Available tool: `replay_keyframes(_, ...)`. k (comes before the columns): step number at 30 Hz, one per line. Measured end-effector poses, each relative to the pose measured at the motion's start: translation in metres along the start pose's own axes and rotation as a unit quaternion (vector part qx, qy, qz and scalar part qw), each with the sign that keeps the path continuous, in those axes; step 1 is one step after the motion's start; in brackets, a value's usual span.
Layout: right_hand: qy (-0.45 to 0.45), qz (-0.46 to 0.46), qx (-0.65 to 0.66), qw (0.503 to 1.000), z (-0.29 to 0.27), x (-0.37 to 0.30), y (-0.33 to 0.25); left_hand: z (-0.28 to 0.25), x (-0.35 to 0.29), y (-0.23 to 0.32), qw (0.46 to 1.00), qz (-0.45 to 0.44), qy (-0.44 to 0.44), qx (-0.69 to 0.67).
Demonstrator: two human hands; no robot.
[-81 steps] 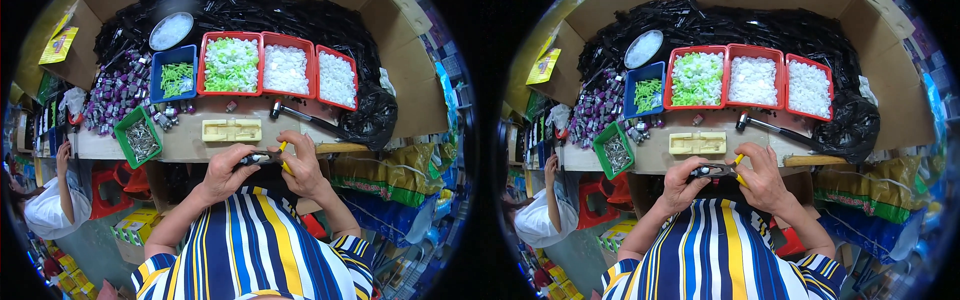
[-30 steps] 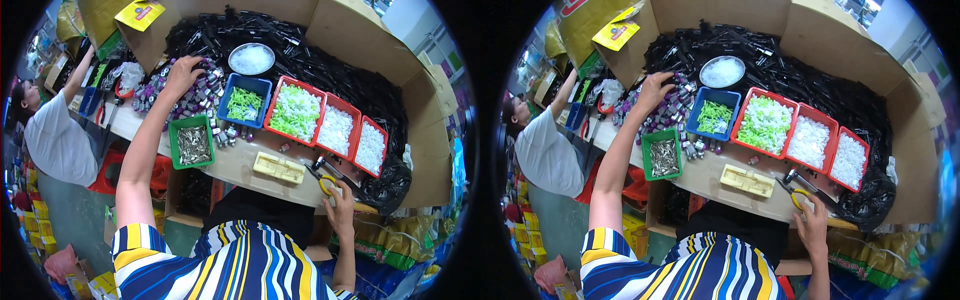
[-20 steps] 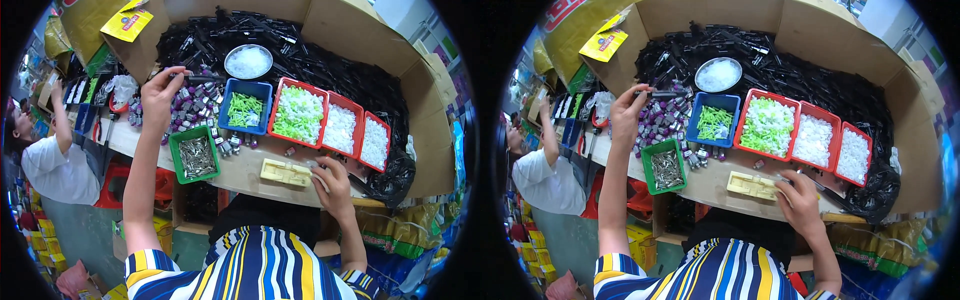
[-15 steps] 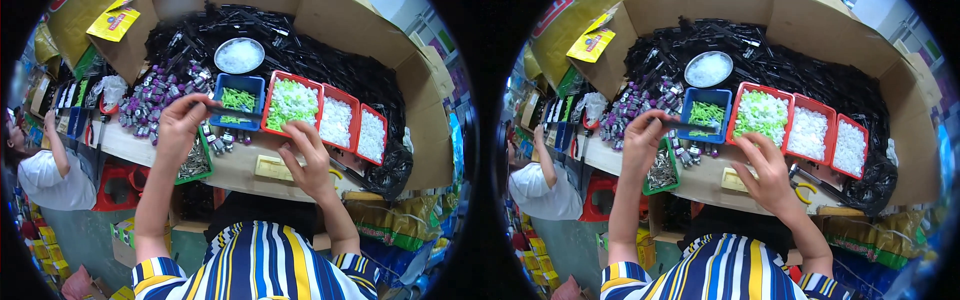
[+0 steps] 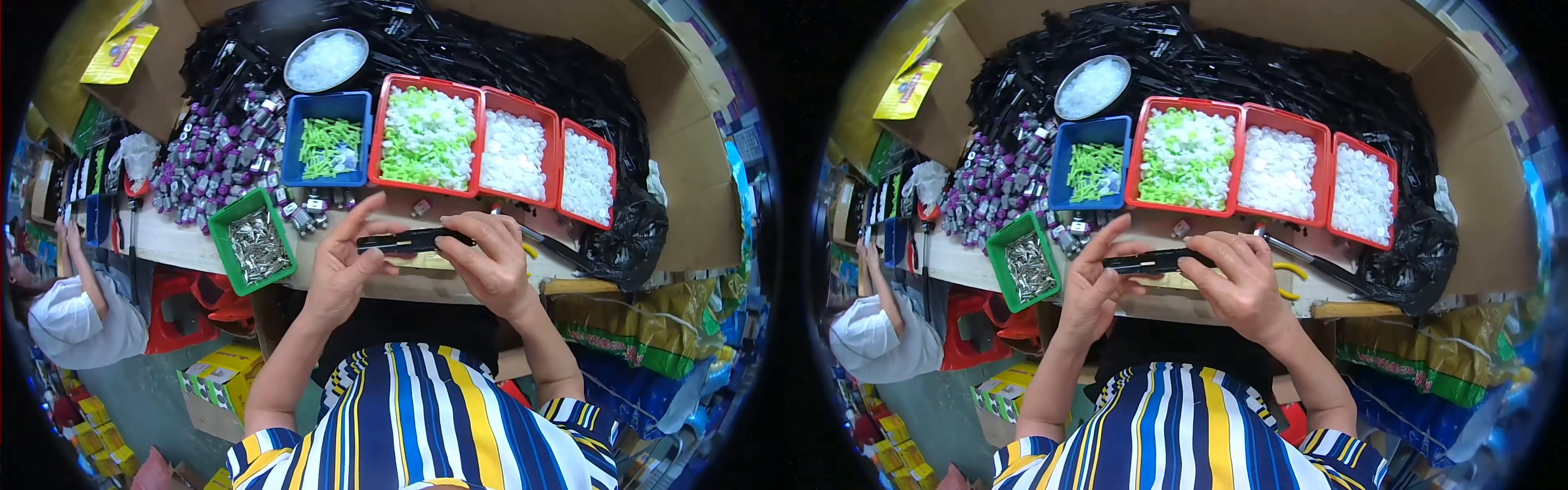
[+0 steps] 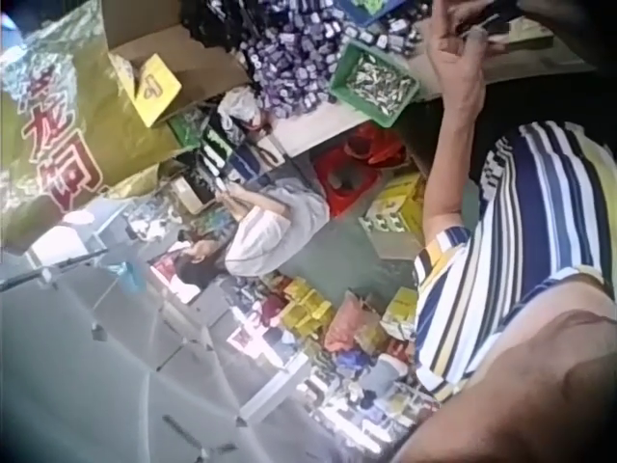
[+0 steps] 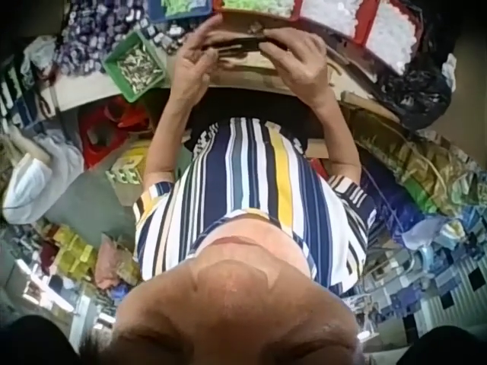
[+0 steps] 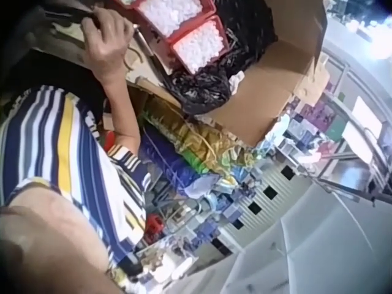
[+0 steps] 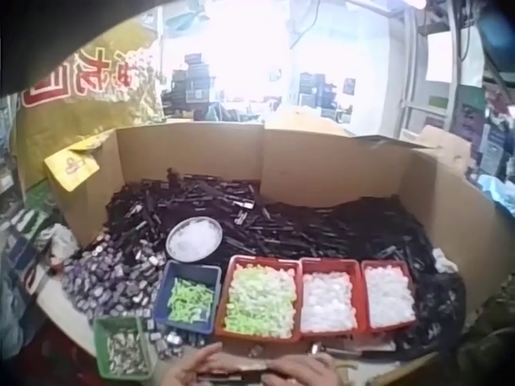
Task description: Assembling small plastic components for toy parts at a factory workbench using pliers.
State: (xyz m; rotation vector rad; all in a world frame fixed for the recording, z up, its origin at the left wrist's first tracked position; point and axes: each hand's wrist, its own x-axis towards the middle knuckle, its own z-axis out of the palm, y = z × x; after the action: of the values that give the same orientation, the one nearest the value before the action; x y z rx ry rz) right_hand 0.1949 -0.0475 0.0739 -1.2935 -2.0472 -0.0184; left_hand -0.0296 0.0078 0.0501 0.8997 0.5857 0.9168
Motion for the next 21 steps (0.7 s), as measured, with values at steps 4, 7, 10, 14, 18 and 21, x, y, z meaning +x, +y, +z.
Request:
replay_keyframes(4,0.003,-0.037,-0.064,0.997,-0.005,-0.005,0.002,0.005,-0.005,-0.011,0.994,-0.105,0.01,0.029)
replay_keyframes(7,0.06,0.021,-0.039,0.997,0.002,-0.004,-0.001,0.015,-0.009,-0.013,0.983,-0.175,0.02,0.046)
replay_keyframes(10,0.066,0.096,-0.019,0.993,0.011,-0.007,-0.012,0.018,-0.01,-0.028,0.989,-0.142,0.031,0.035)
replay_keyframes(14,0.068,0.168,0.079,0.98,0.03,-0.009,-0.03,0.041,-0.019,-0.054,0.983,0.055,0.112,0.133)
replay_keyframes(18,0.041,0.203,0.121,0.971,0.025,-0.002,-0.026,0.047,-0.023,-0.046,0.931,0.151,0.065,0.327)
replay_keyframes(21,-0.055,0.153,0.066,0.984,0.017,-0.004,-0.009,0.023,-0.034,-0.046,0.876,0.21,0.032,0.433)
